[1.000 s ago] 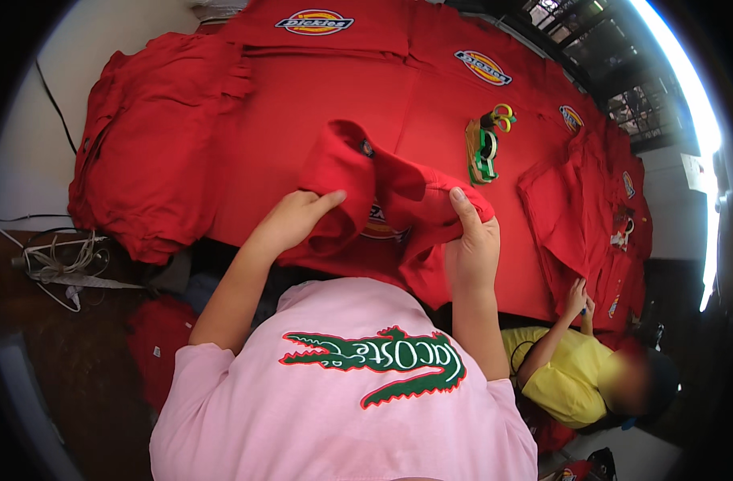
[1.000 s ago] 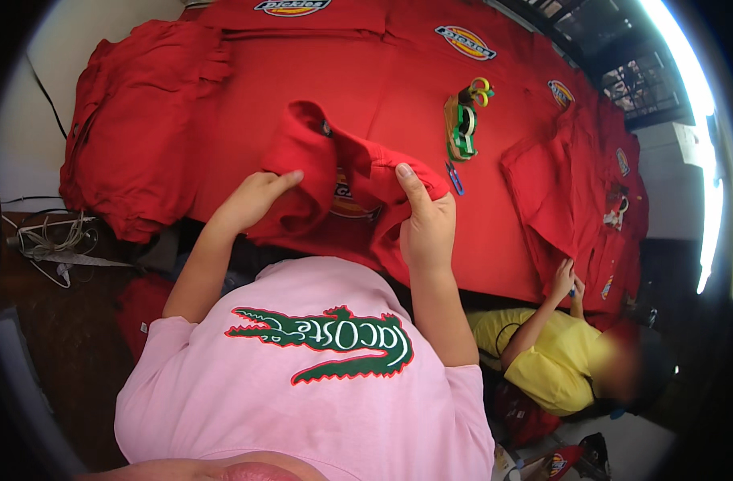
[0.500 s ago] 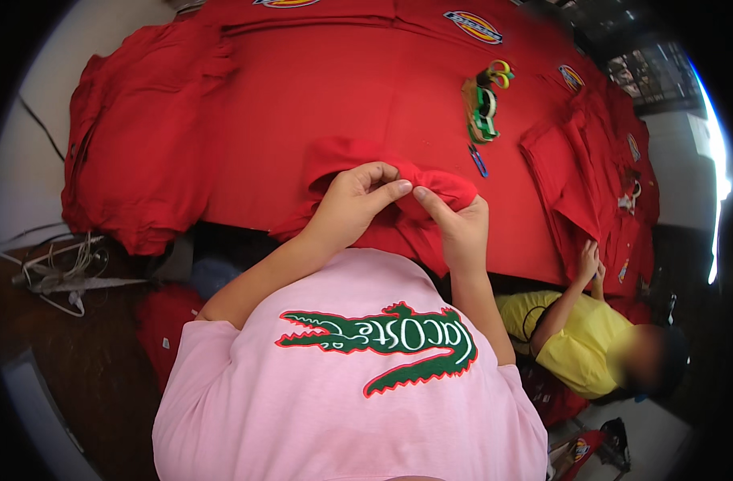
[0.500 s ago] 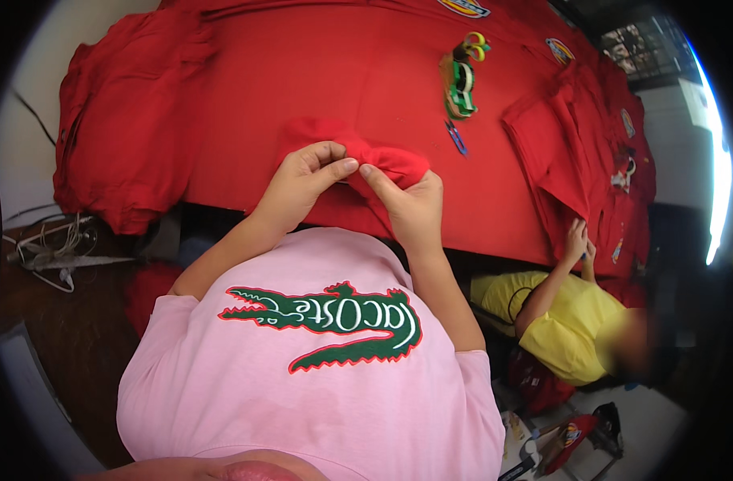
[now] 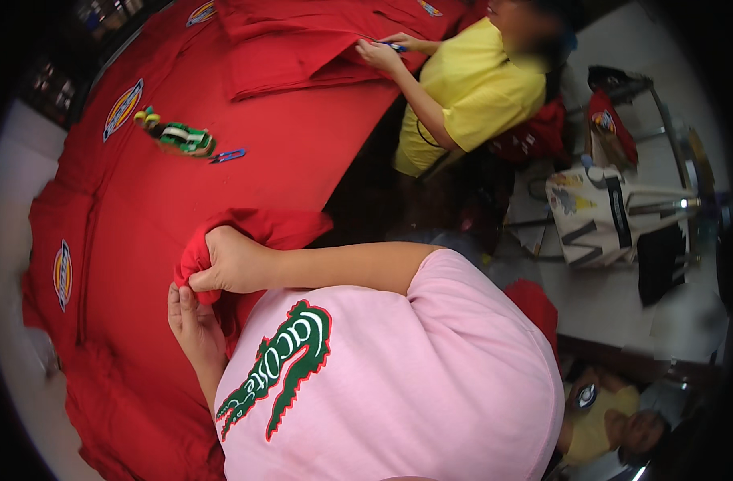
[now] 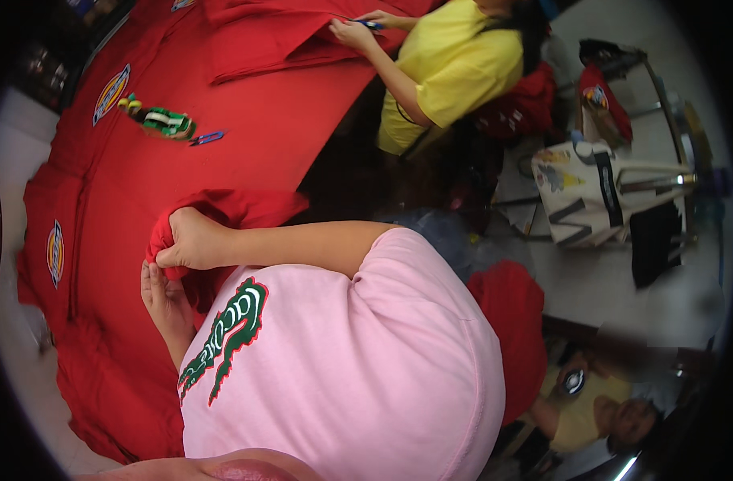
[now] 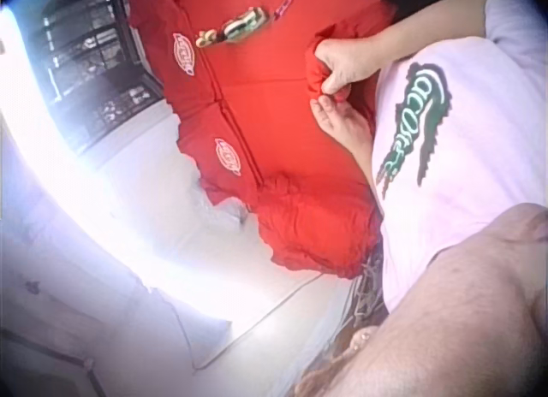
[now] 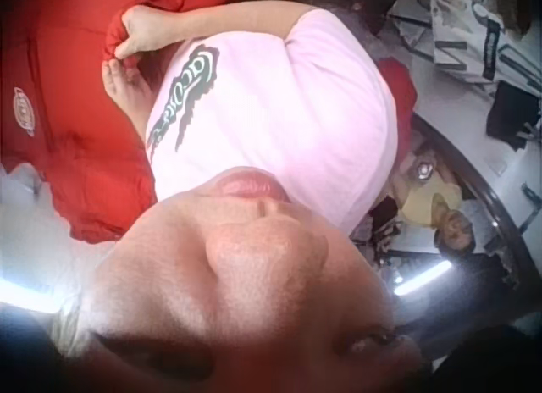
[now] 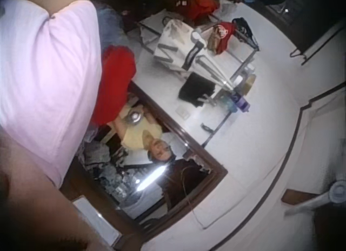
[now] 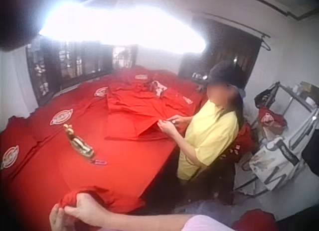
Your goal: The person trims loose threads from red shirts using small snips and stacks them in a pile on a table.
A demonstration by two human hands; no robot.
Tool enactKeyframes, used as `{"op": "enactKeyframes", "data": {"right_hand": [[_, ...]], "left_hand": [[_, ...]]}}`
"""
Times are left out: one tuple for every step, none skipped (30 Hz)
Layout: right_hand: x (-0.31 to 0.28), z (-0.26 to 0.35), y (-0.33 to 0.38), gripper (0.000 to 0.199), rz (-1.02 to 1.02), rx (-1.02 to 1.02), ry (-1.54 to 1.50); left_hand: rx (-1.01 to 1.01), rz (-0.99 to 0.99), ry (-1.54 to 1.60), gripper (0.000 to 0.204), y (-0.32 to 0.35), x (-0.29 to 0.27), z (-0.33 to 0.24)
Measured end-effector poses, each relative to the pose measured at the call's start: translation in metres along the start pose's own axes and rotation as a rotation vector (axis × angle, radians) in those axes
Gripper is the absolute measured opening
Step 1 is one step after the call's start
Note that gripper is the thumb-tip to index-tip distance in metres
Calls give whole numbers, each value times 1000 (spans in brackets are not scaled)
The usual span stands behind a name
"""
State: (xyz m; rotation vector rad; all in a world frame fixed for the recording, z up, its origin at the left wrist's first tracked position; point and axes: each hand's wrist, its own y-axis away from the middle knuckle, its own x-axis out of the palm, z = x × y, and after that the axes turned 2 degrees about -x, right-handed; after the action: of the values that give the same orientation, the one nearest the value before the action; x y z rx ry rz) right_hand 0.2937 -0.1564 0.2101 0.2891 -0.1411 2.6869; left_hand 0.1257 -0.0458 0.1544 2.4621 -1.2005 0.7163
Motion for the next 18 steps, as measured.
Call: {"op": "enactKeyframes", "data": {"right_hand": [[-3,-15,-1,21,-27,10,-33],[-3,-18,-1,24,-41,23,-76],[-8,-18,2,22,-38,124,-77],[-8,-15,5,21,-79,145,-143],[-7,-12,7,19,-111,164,-211],[-7,-12,9,18,-143,182,-280],[-8,-20,9,17,-186,146,-387],[-7,-31,7,17,-222,108,-490],[-8,-42,6,18,-258,66,-593],[-8,-39,8,21,-239,-5,-461],[-8,-35,10,24,-223,-74,-328],[-12,-33,17,28,-227,-136,-188],[-15,-36,22,35,-352,14,242],[-19,-39,26,35,-343,31,305],[-23,-43,30,34,-337,49,366],[-27,-48,33,34,-312,66,434],[-31,-59,43,33,-388,-15,510],[-36,-72,57,32,-465,-93,588]], "left_hand": [[-18,11,-5,18,-5,1,3],[-41,-2,-26,19,-6,12,-2],[-63,-16,-46,20,-5,26,-7],[-86,-28,-68,20,-5,36,-11],[-96,-31,-77,21,-7,38,-12],[-106,-33,-87,21,-9,40,-14],[-122,-28,-95,21,-12,42,-14],[-150,13,-95,21,-17,39,-13],[-179,55,-96,20,-23,29,-11],[-200,84,-93,20,-27,20,-11],[-194,107,-116,19,-32,11,-11],[-204,141,-132,19,-37,10,-7],[-214,177,-148,18,-41,9,-2],[-223,154,-188,19,-43,12,1],[-232,135,-229,19,-45,16,5],[-226,105,-263,20,-45,16,8],[-235,120,-270,22,-51,9,16],[-245,137,-279,25,-64,-7,26]]}}
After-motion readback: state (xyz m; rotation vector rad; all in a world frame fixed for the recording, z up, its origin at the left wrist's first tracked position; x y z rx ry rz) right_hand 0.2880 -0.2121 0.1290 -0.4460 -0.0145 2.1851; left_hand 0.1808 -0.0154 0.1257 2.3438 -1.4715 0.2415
